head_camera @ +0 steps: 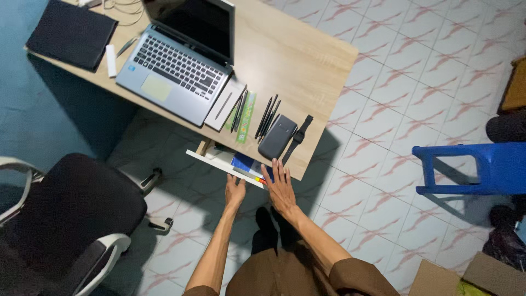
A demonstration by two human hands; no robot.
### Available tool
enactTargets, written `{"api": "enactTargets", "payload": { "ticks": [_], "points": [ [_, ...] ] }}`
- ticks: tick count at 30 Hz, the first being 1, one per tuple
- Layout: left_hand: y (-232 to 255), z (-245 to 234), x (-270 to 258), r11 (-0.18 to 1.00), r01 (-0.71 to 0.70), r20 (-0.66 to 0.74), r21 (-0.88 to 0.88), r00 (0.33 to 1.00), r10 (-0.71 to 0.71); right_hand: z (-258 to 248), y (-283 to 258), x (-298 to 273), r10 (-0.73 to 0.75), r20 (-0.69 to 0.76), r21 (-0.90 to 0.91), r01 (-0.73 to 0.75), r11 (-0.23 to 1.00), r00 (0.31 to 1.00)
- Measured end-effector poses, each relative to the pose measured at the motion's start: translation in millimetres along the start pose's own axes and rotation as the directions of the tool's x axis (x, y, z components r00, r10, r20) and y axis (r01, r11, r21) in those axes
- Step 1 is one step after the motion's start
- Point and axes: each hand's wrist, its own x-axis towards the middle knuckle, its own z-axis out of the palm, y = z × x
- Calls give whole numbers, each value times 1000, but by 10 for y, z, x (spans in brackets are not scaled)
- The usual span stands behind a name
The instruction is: The person clears a desk by placing a laptop, notebook, stationery, and electronics into a drawer. They then spray a cloth with cleaner and wipe the desk surface.
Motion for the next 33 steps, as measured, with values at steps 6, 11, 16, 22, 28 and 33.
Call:
{"api": "enactTargets", "payload": {
  "ticks": [6, 11, 16, 22, 28, 33],
  "points": [
    [216, 203, 287, 992, 120, 74, -41, 990, -116, -155, 263, 196, 76, 77, -26, -74, 997, 994],
    [367, 234, 498, 992, 71, 160, -103, 986, -54, -364, 325, 395, 86, 144, 152, -108, 983, 986],
    [470, 68, 635, 996, 77, 195, -44, 979, -67, -330, 206, 403, -26, -53, 223, 37, 974, 998],
    [454, -475, 657, 997, -57, 213, -58, 975, 68, -260, -169, 722, -112, 52, 517, 69, 853, 992],
    [580, -1344, 926, 983, -180, 115, 36, 978, 174, 227, -799, 1565, -48, 636, 754, -607, 252, 770],
    [493, -2026, 1398, 945, -317, 86, 78, 947, 311, 621, -1272, 2106, -36, 694, 677, -668, -308, 720]
  ]
}}
